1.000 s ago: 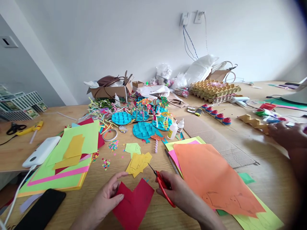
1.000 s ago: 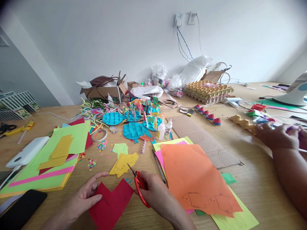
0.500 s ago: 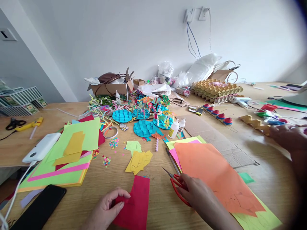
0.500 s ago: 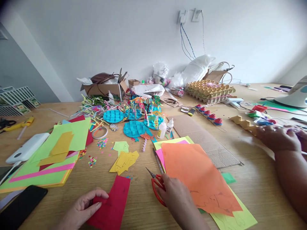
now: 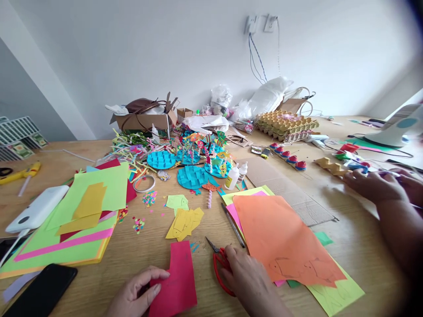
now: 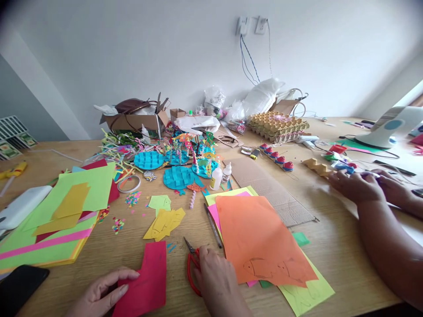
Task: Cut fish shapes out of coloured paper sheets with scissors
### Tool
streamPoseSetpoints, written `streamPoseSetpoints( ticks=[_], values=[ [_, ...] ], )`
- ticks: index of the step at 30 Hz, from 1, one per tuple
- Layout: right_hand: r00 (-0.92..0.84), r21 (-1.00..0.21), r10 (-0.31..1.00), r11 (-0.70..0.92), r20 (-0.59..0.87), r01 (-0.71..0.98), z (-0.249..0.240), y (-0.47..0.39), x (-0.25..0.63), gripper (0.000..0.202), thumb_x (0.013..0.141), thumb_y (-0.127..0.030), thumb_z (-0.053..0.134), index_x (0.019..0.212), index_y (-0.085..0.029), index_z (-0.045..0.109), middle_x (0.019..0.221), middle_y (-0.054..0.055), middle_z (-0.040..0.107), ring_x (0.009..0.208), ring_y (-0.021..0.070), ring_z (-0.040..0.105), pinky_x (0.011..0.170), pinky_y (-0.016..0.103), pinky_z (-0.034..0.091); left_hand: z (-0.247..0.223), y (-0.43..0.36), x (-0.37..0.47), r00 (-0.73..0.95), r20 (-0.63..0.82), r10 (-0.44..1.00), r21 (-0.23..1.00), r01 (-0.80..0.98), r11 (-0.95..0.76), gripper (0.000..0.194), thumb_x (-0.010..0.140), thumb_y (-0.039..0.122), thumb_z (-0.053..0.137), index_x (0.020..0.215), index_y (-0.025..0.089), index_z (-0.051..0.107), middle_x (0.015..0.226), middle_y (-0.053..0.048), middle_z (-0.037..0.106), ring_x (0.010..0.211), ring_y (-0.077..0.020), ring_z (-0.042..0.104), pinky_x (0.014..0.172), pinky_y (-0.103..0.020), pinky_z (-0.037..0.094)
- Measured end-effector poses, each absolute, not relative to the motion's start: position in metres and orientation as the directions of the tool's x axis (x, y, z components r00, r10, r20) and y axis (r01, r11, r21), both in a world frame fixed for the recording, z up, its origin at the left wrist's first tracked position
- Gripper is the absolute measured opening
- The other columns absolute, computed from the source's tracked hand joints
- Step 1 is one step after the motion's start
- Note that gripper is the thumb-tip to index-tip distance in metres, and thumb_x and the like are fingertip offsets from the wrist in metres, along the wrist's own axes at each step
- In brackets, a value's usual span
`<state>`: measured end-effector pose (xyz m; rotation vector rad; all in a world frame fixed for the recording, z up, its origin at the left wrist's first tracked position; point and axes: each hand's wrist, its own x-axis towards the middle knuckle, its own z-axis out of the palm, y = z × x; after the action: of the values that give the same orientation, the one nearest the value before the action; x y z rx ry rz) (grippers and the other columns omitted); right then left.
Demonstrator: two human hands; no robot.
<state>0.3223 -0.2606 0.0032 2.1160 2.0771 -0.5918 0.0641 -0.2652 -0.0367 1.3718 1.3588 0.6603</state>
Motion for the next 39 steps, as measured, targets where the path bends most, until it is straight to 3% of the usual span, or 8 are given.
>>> streamPoseSetpoints(
  ticks=[6, 15, 19, 23, 28, 30, 35, 39],
  values=[
    [0.033, -0.154, 0.979, -0.064, -0.200, 0.986, 0.008, -0.247, 0.344, 0.010, 0.085, -0.024, 0.047, 0.083, -0.020, 0.057, 0.086, 0.007, 0.068, 0.077, 0.0227, 0.065, 0.051, 0.025, 0.031, -0.036, -0.265, 0.072, 0.194, -0.290, 0.937, 0.926, 0.303, 0.224, 0.018, 0.064, 0.027, 0.064, 0.078, 0.031, 0.073, 0.085, -0.001, 0.072, 0.089, -0.0263, 0.061, 0.084, -0.035, 0.045],
    [0.039, -0.074, 0.981, -0.054, -0.191, 0.996, -0.007, -0.216, 0.356, 0.022, 0.080, -0.005, 0.039, 0.090, -0.015, 0.056, 0.079, 0.012, 0.065, 0.066, 0.0250, 0.064, 0.045, 0.026, 0.021, -0.017, -0.265, 0.076, 0.142, -0.313, 0.939, 0.946, 0.135, 0.295, 0.009, 0.063, 0.029, 0.067, 0.069, 0.025, 0.070, 0.068, 0.001, 0.064, 0.061, -0.0160, 0.052, 0.054, -0.021, 0.040],
    [0.028, -0.114, 0.982, -0.050, -0.186, 0.992, -0.006, -0.218, 0.352, 0.030, 0.075, -0.001, 0.039, 0.097, -0.014, 0.055, 0.080, 0.013, 0.064, 0.066, 0.0240, 0.063, 0.047, 0.026, 0.025, -0.002, -0.263, 0.088, 0.170, -0.244, 0.955, 0.969, 0.077, 0.234, 0.006, 0.066, 0.027, 0.064, 0.065, 0.022, 0.067, 0.071, 0.001, 0.061, 0.069, -0.0162, 0.052, 0.065, -0.022, 0.041],
    [-0.015, -0.226, 0.988, -0.020, -0.152, 0.974, 0.004, -0.229, 0.351, 0.034, 0.076, -0.006, 0.038, 0.104, -0.018, 0.052, 0.088, 0.008, 0.063, 0.069, 0.0181, 0.061, 0.052, 0.024, 0.034, -0.008, -0.259, 0.098, 0.203, -0.247, 0.948, 0.969, 0.056, 0.240, 0.005, 0.065, 0.026, 0.062, 0.065, 0.020, 0.061, 0.064, 0.004, 0.051, 0.059, -0.0117, 0.044, 0.056, -0.020, 0.036],
    [-0.114, -0.503, 0.992, 0.068, -0.060, 0.862, 0.007, -0.245, 0.349, 0.025, 0.076, -0.007, 0.036, 0.091, -0.017, 0.054, 0.076, 0.003, 0.061, 0.064, 0.0150, 0.057, 0.056, 0.023, 0.039, -0.035, -0.257, 0.101, 0.253, -0.371, 0.893, 0.925, 0.182, 0.333, 0.016, 0.061, 0.026, 0.058, 0.075, 0.019, 0.056, 0.056, 0.006, 0.045, 0.050, -0.0109, 0.039, 0.048, -0.021, 0.033],
    [-0.133, -0.533, 0.988, 0.074, -0.073, 0.843, 0.003, -0.248, 0.349, 0.023, 0.076, -0.007, 0.036, 0.086, -0.017, 0.055, 0.076, 0.004, 0.061, 0.063, 0.0157, 0.057, 0.055, 0.023, 0.039, -0.044, -0.257, 0.098, 0.250, -0.375, 0.893, 0.911, 0.276, 0.305, 0.015, 0.062, 0.022, 0.054, 0.076, 0.019, 0.056, 0.060, 0.005, 0.047, 0.051, -0.0117, 0.042, 0.049, -0.021, 0.034],
    [-0.091, -0.322, 0.970, 0.014, -0.225, 0.947, -0.006, -0.241, 0.354, 0.025, 0.076, -0.006, 0.037, 0.085, -0.018, 0.058, 0.085, 0.007, 0.065, 0.071, 0.0188, 0.062, 0.055, 0.024, 0.036, -0.051, -0.256, 0.092, 0.297, -0.215, 0.930, 0.847, 0.531, 0.026, 0.023, 0.064, 0.006, 0.045, 0.077, 0.019, 0.059, 0.079, 0.000, 0.061, 0.079, -0.0163, 0.056, 0.070, -0.022, 0.042],
    [-0.079, -0.224, 0.961, 0.018, -0.264, 0.974, -0.007, -0.226, 0.361, 0.025, 0.077, -0.005, 0.038, 0.081, -0.017, 0.059, 0.083, 0.010, 0.067, 0.070, 0.0238, 0.064, 0.051, 0.025, 0.031, -0.048, -0.256, 0.087, 0.412, -0.190, 0.891, 0.739, 0.658, -0.147, 0.036, 0.060, -0.001, 0.044, 0.083, 0.020, 0.061, 0.088, -0.002, 0.062, 0.079, -0.0153, 0.059, 0.066, -0.019, 0.044]
  ],
)
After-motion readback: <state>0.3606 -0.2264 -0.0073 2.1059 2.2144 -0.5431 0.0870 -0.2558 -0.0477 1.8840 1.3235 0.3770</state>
